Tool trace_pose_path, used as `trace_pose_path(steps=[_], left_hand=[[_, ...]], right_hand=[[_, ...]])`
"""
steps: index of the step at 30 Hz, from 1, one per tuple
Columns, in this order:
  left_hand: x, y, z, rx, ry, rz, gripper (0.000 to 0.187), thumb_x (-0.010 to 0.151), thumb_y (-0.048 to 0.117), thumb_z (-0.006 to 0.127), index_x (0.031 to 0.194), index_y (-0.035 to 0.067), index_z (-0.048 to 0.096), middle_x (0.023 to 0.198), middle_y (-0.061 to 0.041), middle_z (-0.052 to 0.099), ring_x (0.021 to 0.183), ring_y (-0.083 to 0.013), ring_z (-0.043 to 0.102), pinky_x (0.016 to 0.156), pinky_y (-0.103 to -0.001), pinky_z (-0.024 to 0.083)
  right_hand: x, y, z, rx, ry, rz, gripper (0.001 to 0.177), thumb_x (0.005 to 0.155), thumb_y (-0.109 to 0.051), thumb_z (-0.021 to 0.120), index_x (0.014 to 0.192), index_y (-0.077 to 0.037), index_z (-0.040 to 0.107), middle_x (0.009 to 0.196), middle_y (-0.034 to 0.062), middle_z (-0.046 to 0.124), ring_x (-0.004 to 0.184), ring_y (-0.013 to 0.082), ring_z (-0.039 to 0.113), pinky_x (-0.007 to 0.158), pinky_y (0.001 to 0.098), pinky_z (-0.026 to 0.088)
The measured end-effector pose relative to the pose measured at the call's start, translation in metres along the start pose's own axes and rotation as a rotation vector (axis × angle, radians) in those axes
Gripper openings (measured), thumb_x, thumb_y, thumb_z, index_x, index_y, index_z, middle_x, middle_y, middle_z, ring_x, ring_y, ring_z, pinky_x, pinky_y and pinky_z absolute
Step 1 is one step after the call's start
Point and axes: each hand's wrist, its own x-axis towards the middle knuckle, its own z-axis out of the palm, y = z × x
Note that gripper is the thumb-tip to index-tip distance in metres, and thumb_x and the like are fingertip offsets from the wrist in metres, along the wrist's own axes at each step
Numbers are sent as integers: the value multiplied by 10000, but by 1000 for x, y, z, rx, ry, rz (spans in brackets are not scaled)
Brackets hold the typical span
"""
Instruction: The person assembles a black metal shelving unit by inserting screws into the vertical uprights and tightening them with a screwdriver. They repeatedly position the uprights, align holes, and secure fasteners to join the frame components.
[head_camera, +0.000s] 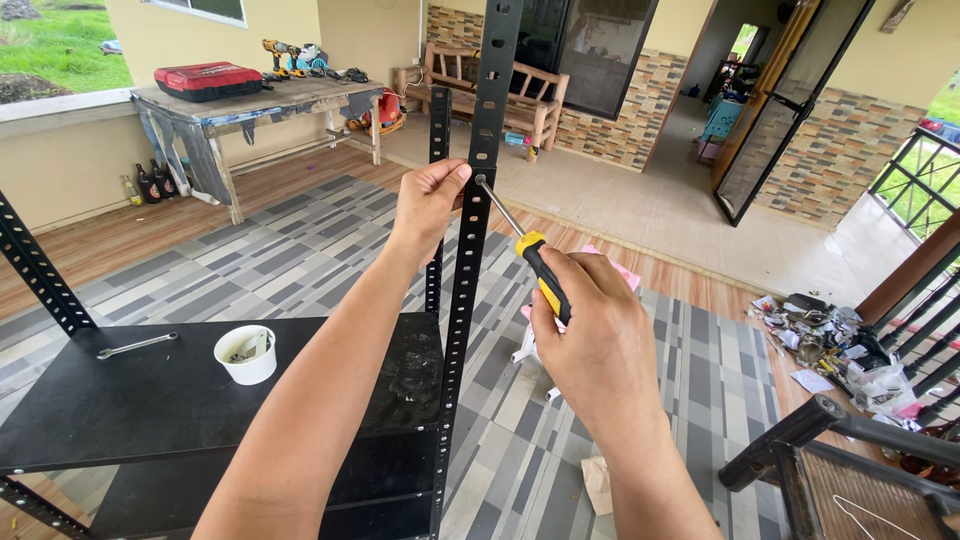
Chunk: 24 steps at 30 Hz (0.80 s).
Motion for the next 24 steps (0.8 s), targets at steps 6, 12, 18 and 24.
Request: trace_pose_path(steps=[6,12,18,24], left_hand=[[5,-3,-13,-94,-108,3,210,1031,139,619,1108,-11,745,921,-42,754,786,-108,705,759,-267,601],[22,-4,-36,-285,-420,-96,214,1037,123,615,1141,-29,723,1011,-86,762,882,-154,739,840,-309,619],[53,-26,-47,-378,-663,-96,197,1013,17,655,1189,-42,722,1065,-95,750,937,-140,727,876,-297,623],[67,-30,-41,-418,-760,-203,179,984,20,657,1136,-39,731,992,-88,757,863,-140,729,834,-293,632]], right_hand=[[4,2,-4,17,-50,11,358,849,-81,743,1197,-8,701,1054,161,713,886,322,718,749,405,564],[17,19,-4,-100,-67,90,290,984,-197,697,1210,-15,707,946,157,758,825,248,734,749,375,554],[7,18,8,45,-201,766,296,1028,-190,572,1224,-39,733,746,96,645,593,156,552,491,297,414],[-1,-9,23,496,59,878,242,925,-12,635,1161,-10,688,849,77,671,642,107,625,427,225,403]])
